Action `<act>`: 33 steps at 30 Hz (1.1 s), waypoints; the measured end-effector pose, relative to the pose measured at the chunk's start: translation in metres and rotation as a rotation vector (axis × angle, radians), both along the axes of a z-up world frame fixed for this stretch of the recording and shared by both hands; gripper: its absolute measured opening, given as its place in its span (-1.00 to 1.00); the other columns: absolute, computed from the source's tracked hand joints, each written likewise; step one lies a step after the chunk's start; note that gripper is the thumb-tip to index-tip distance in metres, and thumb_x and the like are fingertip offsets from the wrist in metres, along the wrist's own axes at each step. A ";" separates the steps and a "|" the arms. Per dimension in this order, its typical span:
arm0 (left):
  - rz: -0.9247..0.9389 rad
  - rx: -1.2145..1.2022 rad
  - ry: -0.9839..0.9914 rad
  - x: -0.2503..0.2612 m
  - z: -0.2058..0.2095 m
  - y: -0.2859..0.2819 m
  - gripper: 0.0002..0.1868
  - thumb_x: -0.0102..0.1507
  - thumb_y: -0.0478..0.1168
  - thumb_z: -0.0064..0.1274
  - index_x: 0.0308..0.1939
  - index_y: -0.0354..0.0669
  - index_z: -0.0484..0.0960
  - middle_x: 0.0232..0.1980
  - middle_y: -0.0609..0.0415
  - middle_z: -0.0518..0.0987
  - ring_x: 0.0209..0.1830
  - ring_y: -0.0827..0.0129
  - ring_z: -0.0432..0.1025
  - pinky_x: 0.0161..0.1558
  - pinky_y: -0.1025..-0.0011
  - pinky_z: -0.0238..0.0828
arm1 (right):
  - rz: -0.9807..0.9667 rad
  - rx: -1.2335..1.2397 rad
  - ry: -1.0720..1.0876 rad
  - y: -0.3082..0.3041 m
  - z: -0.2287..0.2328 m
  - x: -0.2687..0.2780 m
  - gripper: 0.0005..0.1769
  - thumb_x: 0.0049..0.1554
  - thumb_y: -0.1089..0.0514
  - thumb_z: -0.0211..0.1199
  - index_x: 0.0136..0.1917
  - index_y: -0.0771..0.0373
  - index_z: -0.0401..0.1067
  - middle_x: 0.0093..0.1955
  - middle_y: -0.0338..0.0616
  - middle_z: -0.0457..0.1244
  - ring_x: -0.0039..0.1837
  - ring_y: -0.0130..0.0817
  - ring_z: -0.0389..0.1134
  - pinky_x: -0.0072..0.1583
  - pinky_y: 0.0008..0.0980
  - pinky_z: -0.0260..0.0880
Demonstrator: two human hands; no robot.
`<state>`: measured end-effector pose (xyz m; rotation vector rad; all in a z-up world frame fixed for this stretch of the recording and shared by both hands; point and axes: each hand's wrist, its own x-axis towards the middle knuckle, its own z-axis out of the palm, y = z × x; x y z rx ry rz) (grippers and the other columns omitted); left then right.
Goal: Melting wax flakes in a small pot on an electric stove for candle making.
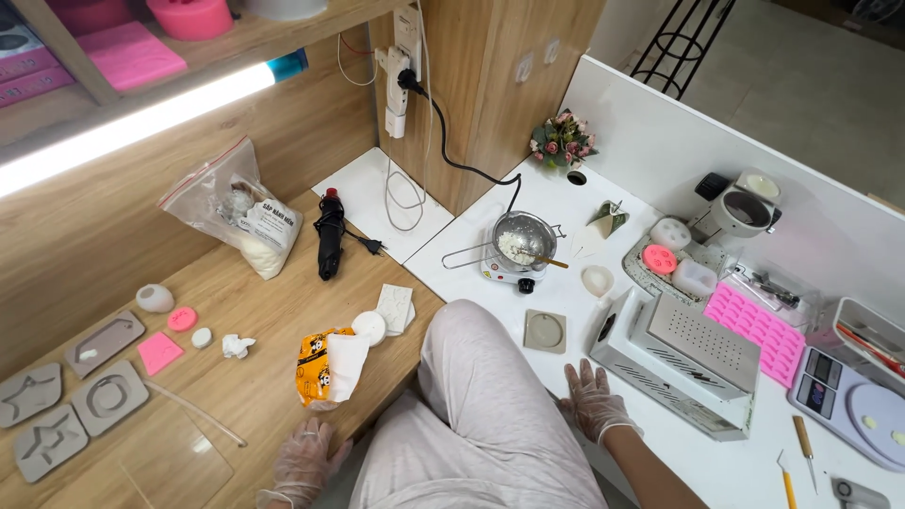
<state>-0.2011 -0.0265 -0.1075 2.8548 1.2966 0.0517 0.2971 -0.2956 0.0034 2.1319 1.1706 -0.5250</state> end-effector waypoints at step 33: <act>-0.441 -0.238 0.056 0.307 0.088 0.078 -0.39 0.39 0.01 -0.33 0.53 0.01 0.11 0.59 0.08 0.08 0.57 0.16 -0.06 0.53 0.14 -0.24 | -0.260 -0.195 0.116 0.012 -0.014 0.004 -0.14 0.31 -0.51 -0.46 0.68 -0.21 -0.64 0.74 -0.13 -0.75 0.71 0.05 -0.73 0.57 0.35 -0.50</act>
